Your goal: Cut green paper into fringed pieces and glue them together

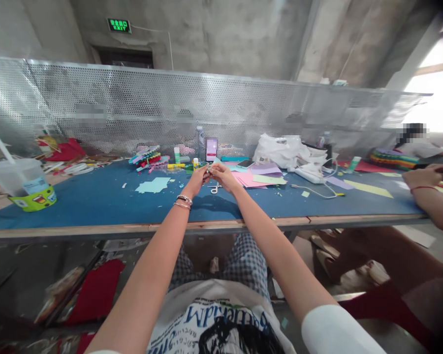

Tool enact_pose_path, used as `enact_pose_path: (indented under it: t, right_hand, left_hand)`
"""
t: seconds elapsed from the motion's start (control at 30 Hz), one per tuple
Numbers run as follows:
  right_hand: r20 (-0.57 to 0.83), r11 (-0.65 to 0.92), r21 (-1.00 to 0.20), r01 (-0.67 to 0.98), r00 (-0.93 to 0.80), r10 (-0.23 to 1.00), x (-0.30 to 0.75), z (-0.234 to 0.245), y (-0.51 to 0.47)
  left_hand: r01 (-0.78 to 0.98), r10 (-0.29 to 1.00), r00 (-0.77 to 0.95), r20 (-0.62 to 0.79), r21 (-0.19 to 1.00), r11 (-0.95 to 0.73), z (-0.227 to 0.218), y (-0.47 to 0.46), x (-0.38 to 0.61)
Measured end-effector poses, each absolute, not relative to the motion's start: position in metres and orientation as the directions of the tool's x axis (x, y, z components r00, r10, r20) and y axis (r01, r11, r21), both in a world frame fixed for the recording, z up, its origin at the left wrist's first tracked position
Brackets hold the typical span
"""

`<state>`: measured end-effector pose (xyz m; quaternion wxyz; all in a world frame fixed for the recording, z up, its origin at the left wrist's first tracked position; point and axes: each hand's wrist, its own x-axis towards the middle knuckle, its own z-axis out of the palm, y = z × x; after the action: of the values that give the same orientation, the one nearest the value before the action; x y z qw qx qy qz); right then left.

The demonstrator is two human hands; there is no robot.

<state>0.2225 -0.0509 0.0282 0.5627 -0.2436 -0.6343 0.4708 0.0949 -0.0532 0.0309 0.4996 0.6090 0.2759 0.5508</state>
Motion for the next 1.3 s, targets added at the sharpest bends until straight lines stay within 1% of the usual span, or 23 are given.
enact_pose_path:
  t: [0.07, 0.13, 0.27, 0.33, 0.4, 0.5, 0.77, 0.97, 1.13, 1.2, 1.3]
  right_hand:
    - [0.511, 0.492, -0.859, -0.142, -0.19, 0.838, 0.221, 0.027, -0.048]
    - [0.567, 0.566, -0.823, -0.044, -0.126, 0.814, 0.221, 0.026, -0.045]
    - [0.724, 0.707, -0.673, 0.216, -0.004, 0.69, 0.223, 0.023, -0.04]
    - [0.79, 0.736, -0.582, 0.344, 0.025, 0.613, 0.225, 0.021, -0.039]
    - [0.824, 0.741, -0.518, 0.428, 0.018, 0.566, 0.227, 0.02, -0.039]
    - [0.825, 0.717, -0.489, 0.497, -0.003, 0.565, 0.228, 0.018, -0.038]
    - [0.792, 0.668, -0.51, 0.541, -0.006, 0.61, 0.229, 0.018, -0.036]
    - [0.761, 0.681, -0.53, 0.506, -0.07, 0.645, 0.232, 0.02, -0.036]
    - [0.713, 0.642, -0.613, 0.46, -0.029, 0.701, 0.234, 0.018, -0.029]
    - [0.671, 0.612, -0.658, 0.44, -0.028, 0.741, 0.233, 0.017, -0.028]
    - [0.585, 0.563, -0.73, 0.388, -0.072, 0.808, 0.233, 0.018, -0.029]
  left_hand:
    - [-0.182, 0.897, 0.226, 0.38, 0.921, -0.344, 0.029, -0.052, 0.095]
    - [-0.162, 0.916, 0.194, 0.351, 0.933, -0.323, 0.028, -0.052, 0.095]
    - [-0.113, 0.968, 0.118, 0.221, 0.972, -0.208, 0.027, -0.054, 0.094]
    - [-0.077, 0.972, 0.123, 0.198, 0.979, -0.19, 0.027, -0.057, 0.094]
    - [-0.053, 0.968, 0.134, 0.211, 0.977, -0.206, 0.027, -0.058, 0.093]
    - [-0.038, 0.964, 0.113, 0.239, 0.971, -0.236, 0.027, -0.057, 0.094]
    - [0.02, 0.953, 0.073, 0.294, 0.955, -0.296, 0.023, -0.05, 0.094]
    - [0.061, 0.954, 0.054, 0.295, 0.952, -0.298, 0.022, -0.05, 0.092]
    - [0.154, 0.926, 0.11, 0.362, 0.914, -0.375, 0.02, -0.048, 0.092]
    - [0.186, 0.914, 0.127, 0.384, 0.896, -0.402, 0.019, -0.047, 0.091]
    - [0.256, 0.896, 0.157, 0.416, 0.859, -0.443, 0.019, -0.048, 0.092]
